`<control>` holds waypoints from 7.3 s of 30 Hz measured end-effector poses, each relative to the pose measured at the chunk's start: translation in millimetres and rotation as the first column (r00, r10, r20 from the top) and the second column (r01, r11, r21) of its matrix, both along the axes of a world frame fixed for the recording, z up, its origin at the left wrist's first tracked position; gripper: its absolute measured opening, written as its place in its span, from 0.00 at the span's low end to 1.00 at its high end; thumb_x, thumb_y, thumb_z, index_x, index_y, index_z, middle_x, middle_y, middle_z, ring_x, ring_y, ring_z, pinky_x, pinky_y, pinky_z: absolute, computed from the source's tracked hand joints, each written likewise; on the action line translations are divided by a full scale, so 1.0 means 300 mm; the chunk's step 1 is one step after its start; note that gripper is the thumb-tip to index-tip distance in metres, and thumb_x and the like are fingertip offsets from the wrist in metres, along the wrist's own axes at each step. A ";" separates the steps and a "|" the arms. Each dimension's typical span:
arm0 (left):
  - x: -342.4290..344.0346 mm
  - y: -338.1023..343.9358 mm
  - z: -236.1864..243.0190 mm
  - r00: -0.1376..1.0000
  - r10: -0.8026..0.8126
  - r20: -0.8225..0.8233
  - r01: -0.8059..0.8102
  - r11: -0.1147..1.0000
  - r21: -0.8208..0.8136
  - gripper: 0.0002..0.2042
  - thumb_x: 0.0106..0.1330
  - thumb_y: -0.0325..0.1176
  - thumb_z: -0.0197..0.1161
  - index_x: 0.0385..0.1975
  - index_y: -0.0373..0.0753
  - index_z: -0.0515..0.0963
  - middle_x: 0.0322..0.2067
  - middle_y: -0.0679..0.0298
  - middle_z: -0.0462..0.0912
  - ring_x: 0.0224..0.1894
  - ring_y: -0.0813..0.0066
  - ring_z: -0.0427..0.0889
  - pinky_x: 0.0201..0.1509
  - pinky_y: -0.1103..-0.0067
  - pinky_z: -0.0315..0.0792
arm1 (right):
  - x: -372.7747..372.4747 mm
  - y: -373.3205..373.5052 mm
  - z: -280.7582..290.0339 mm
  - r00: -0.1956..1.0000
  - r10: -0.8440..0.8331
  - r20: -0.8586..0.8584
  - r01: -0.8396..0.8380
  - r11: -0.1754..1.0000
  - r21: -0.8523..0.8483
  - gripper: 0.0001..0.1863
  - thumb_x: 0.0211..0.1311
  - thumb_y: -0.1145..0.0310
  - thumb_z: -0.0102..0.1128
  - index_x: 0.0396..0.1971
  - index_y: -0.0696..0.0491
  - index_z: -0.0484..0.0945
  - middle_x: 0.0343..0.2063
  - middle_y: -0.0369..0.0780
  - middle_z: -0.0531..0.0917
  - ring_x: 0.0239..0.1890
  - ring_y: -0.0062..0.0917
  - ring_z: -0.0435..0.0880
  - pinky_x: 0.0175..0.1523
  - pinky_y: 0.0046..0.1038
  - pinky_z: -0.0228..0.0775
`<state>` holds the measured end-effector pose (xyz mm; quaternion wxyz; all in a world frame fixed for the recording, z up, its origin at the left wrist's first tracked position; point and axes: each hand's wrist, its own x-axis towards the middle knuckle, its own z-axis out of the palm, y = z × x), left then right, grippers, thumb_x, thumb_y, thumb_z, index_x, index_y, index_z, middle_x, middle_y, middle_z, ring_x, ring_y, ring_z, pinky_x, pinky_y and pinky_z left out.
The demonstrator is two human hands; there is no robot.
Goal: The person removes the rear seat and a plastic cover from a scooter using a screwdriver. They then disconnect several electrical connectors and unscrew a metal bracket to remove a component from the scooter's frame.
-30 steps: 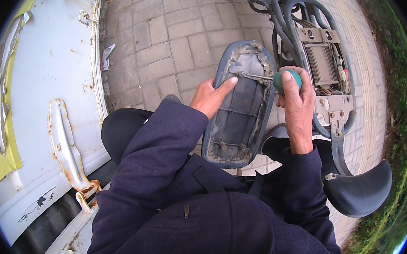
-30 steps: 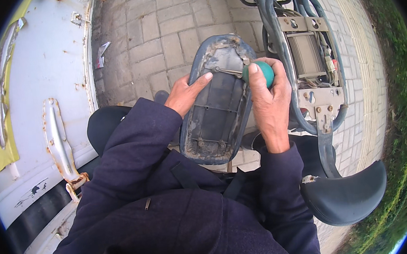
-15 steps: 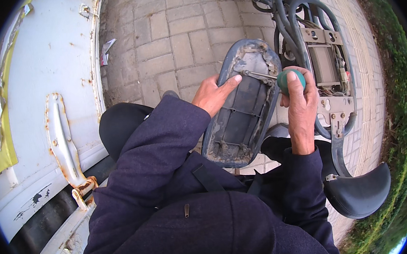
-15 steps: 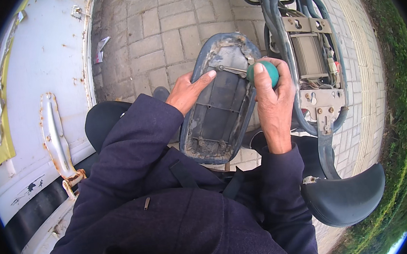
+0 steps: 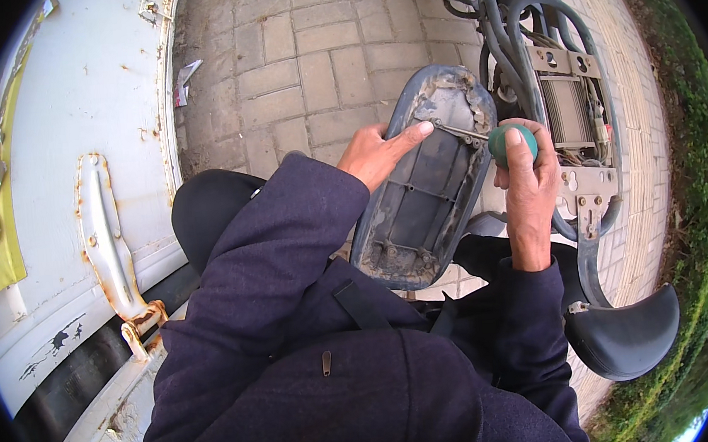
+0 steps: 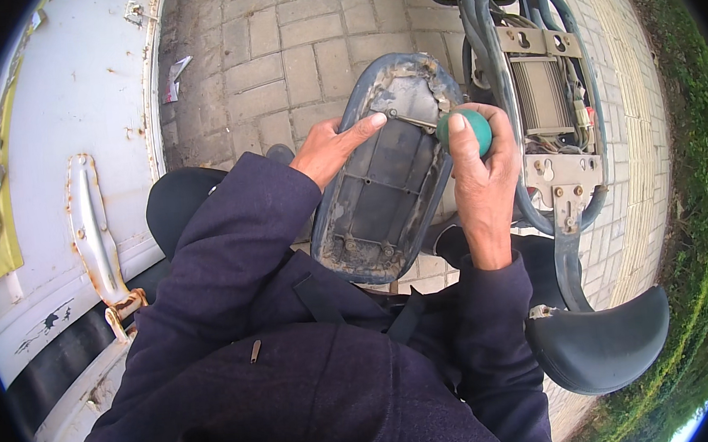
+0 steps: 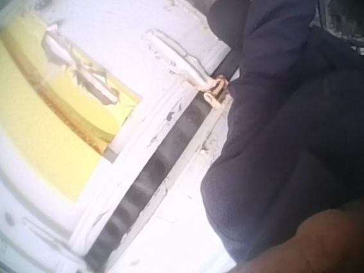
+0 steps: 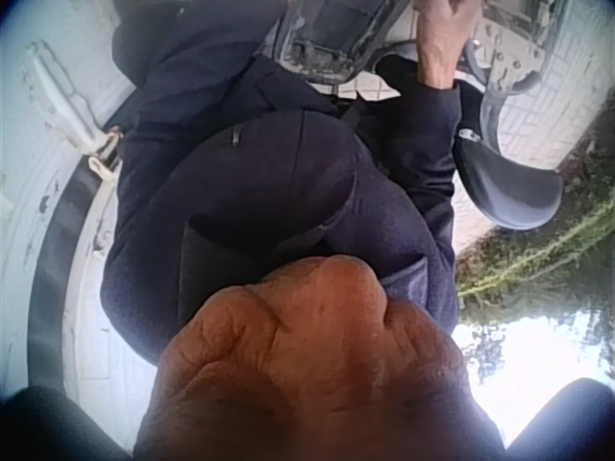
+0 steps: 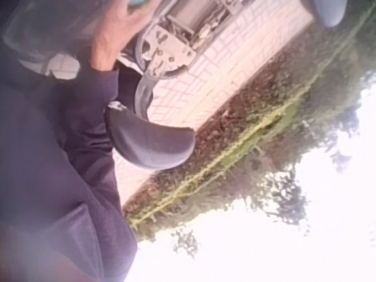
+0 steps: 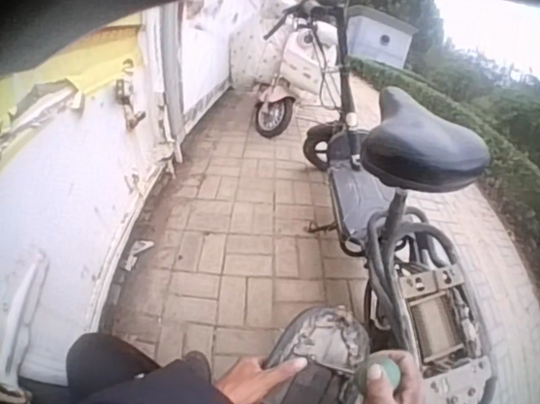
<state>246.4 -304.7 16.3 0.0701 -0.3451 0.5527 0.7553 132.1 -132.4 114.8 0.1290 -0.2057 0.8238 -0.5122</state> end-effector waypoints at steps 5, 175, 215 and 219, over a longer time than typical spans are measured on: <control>-0.004 0.000 -0.003 0.999 -0.036 -0.016 0.036 0.999 -0.038 0.38 0.66 0.60 0.71 0.54 0.23 0.80 0.44 0.50 0.87 0.45 0.67 0.88 0.52 0.73 0.81 | 0.008 0.007 0.008 0.999 -0.043 0.019 0.043 0.999 -0.001 0.17 0.74 0.53 0.61 0.46 0.54 0.81 0.28 0.32 0.78 0.22 0.12 0.68 0.28 0.17 0.60; -0.040 0.057 0.084 0.988 0.113 -0.108 -0.156 0.649 -0.744 0.28 0.64 0.59 0.72 0.37 0.33 0.82 0.27 0.50 0.85 0.31 0.52 0.85 0.39 0.63 0.75 | 0.069 0.055 0.079 0.913 0.097 -0.397 -0.048 0.990 0.130 0.28 0.68 0.55 0.68 0.58 0.59 0.73 0.43 0.49 0.79 0.42 0.46 0.86 0.42 0.41 0.78; -0.045 0.059 0.075 0.991 0.122 -0.061 -0.126 0.659 -0.741 0.26 0.66 0.55 0.73 0.42 0.32 0.84 0.26 0.58 0.85 0.30 0.71 0.82 0.38 0.70 0.75 | 0.026 0.098 0.078 0.876 0.320 -0.361 -0.203 0.923 0.326 0.33 0.60 0.61 0.75 0.61 0.57 0.69 0.48 0.51 0.77 0.44 0.53 0.83 0.48 0.43 0.77; -0.041 0.069 0.082 0.991 0.109 -0.078 -0.131 0.664 -0.736 0.29 0.65 0.59 0.71 0.46 0.35 0.85 0.31 0.50 0.87 0.36 0.53 0.86 0.42 0.64 0.77 | 0.020 0.103 0.070 0.863 0.346 -0.368 -0.212 0.909 0.358 0.29 0.64 0.58 0.73 0.57 0.57 0.73 0.40 0.52 0.85 0.36 0.51 0.86 0.43 0.44 0.77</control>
